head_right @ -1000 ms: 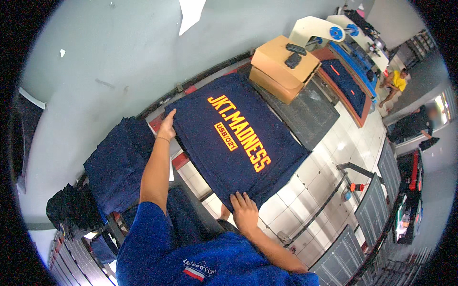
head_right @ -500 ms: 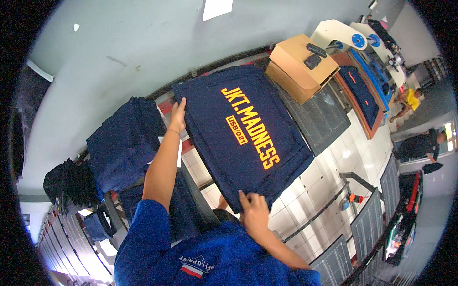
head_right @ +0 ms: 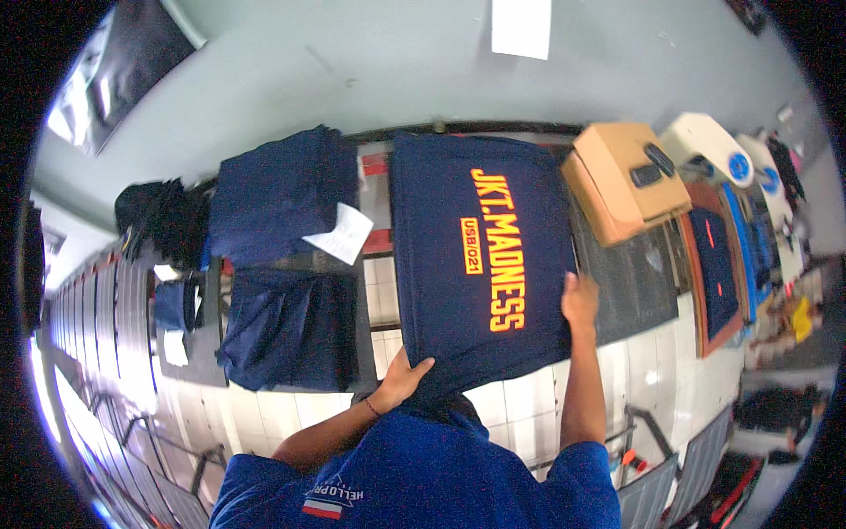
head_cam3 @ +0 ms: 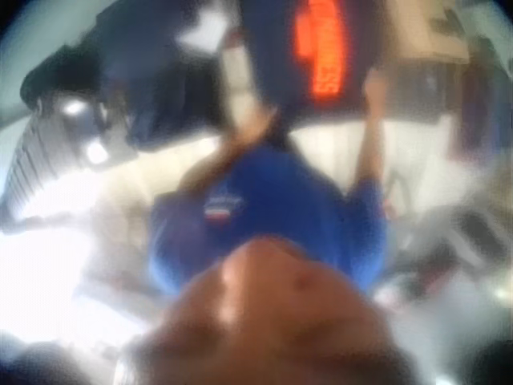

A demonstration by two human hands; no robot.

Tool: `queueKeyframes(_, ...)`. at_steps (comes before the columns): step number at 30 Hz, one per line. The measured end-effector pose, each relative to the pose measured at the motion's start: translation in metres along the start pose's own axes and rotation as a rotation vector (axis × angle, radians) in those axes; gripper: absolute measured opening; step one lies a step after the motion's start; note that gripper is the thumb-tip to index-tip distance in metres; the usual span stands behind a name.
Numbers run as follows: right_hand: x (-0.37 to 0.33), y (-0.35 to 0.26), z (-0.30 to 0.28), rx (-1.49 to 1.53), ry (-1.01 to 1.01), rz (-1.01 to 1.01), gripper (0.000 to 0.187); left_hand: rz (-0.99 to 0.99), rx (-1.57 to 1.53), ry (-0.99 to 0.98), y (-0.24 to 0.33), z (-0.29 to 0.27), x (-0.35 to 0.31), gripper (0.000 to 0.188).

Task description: The person aligns navy blue shirts onto a series of industrial printing platens by hand, smoothing the fabric and folding the sleeves to prepare them for printing.

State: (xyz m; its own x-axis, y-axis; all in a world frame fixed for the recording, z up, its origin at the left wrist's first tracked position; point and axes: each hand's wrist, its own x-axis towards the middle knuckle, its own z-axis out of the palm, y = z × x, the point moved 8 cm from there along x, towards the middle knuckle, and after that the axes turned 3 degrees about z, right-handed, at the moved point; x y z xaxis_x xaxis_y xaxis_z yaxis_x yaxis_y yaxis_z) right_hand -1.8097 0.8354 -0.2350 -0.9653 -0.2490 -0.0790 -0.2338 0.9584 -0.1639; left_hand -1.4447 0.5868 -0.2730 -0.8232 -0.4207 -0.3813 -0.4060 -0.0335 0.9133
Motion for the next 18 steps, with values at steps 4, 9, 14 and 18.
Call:
queueKeyframes(4, 0.006, -0.037, -0.024, 0.206, 0.398, -0.110, 0.042, 0.023, 0.230, 0.101, -0.013, -0.001, -0.024, 0.062)
queueKeyframes(9, -0.096, -0.215, -0.050, 0.564, 0.216, -0.570, 0.035, -0.305, -0.127, -0.223, -0.061, -0.008, -0.088, 0.045)
queueKeyframes(14, -0.213, -0.367, 0.013, 0.943, -0.543, -1.002, 0.032, -0.234, -0.160, 0.553, -0.087, -0.111, -0.151, 0.026)
queueKeyframes(18, -0.225, -0.433, 0.098, 0.608, -0.499, -0.838, 0.045, -0.021, 0.211, 1.091, -0.064, -0.186, -0.170, 0.024)
